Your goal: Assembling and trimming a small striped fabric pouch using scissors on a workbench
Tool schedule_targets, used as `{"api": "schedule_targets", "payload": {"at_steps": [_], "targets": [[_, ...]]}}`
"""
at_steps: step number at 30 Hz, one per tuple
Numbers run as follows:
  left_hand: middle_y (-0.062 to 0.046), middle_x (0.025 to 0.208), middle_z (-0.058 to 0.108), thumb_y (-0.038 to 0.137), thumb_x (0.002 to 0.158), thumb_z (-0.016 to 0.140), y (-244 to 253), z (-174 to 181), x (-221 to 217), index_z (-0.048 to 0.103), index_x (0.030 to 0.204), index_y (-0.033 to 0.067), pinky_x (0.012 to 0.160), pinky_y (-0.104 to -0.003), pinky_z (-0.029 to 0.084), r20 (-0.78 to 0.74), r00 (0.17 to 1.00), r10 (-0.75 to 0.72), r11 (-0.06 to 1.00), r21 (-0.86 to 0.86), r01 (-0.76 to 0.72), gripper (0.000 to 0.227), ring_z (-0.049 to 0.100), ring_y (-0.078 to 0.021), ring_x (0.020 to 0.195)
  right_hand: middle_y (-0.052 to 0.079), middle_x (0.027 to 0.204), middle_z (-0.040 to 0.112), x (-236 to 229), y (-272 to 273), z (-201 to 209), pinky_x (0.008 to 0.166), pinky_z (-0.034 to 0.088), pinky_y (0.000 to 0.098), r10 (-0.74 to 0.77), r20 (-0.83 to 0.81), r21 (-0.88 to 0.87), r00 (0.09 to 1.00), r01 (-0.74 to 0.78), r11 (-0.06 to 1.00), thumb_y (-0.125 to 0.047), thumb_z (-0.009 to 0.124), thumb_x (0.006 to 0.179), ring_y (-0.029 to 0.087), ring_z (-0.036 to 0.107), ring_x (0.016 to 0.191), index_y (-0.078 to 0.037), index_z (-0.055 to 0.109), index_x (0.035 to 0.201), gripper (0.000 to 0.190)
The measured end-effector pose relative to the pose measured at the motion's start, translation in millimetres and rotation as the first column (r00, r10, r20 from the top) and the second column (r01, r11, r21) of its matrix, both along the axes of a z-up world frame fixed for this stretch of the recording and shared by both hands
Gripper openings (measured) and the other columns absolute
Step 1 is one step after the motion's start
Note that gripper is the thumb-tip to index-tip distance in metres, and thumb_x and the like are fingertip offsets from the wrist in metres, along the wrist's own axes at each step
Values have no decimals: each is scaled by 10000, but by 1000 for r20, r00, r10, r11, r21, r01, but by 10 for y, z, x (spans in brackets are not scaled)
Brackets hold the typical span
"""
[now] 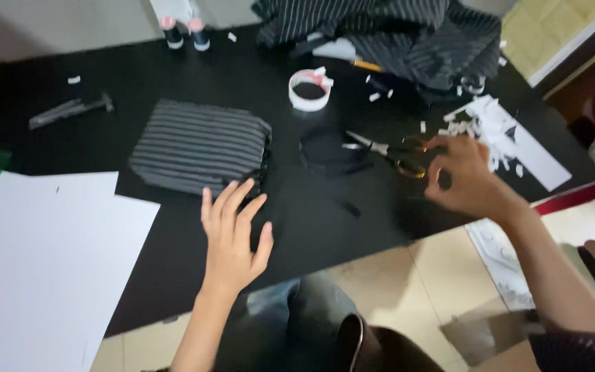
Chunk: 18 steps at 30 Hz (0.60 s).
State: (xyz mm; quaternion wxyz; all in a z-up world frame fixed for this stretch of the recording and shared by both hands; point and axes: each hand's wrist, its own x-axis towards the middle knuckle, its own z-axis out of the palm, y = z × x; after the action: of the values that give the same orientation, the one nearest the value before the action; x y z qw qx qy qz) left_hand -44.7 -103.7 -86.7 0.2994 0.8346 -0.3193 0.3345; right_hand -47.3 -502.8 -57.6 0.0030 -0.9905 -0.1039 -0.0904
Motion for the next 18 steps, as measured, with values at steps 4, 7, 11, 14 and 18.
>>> {"api": "schedule_targets", "payload": {"at_steps": [4,7,11,14,18], "targets": [[-132,1324,474,133,902,521,-28,47,-137,546,1167,56,1130,-610,193,-19,1000,5,999,-38,-6,278,457,-339,1256,-107,924,646,-42,117,83,905,254,408,-20,-99,126,995,32,992,-239,668,785,110,576,925,-259,675,669,118],[-147,1282,504,151,878,529,1,-125,-69,588,1166,67,1106,-608,164,10,1000,24,996,-83,-23,305,435,-364,1244,-87,870,661,-21,268,-7,967,355,436,-157,-235,-125,959,130,984,-512,630,772,167,613,1004,-301,697,884,249],[-157,1278,503,121,872,531,-30,-115,-67,586,1154,54,1097,-610,180,10,1000,13,995,-103,-12,294,439,-366,1235,-110,767,659,224,189,-576,862,393,362,-141,-137,-108,981,126,986,-378,672,766,132,659,855,-304,687,830,99],[-159,1261,511,114,864,537,-45,-132,-80,590,1143,51,1089,-617,200,-8,1000,5,995,-96,-6,291,452,-364,1220,-82,744,690,306,246,-585,831,373,344,-256,-315,-237,914,185,954,-379,602,781,152,677,832,-299,713,802,139],[-150,1257,515,131,874,525,-39,-116,-88,592,1147,52,1087,-601,227,-12,1000,5,997,-78,-6,292,469,-349,1209,-13,769,733,294,300,-442,800,417,382,-264,-419,-73,869,257,964,-523,612,734,231,694,855,-248,748,784,311]]}}
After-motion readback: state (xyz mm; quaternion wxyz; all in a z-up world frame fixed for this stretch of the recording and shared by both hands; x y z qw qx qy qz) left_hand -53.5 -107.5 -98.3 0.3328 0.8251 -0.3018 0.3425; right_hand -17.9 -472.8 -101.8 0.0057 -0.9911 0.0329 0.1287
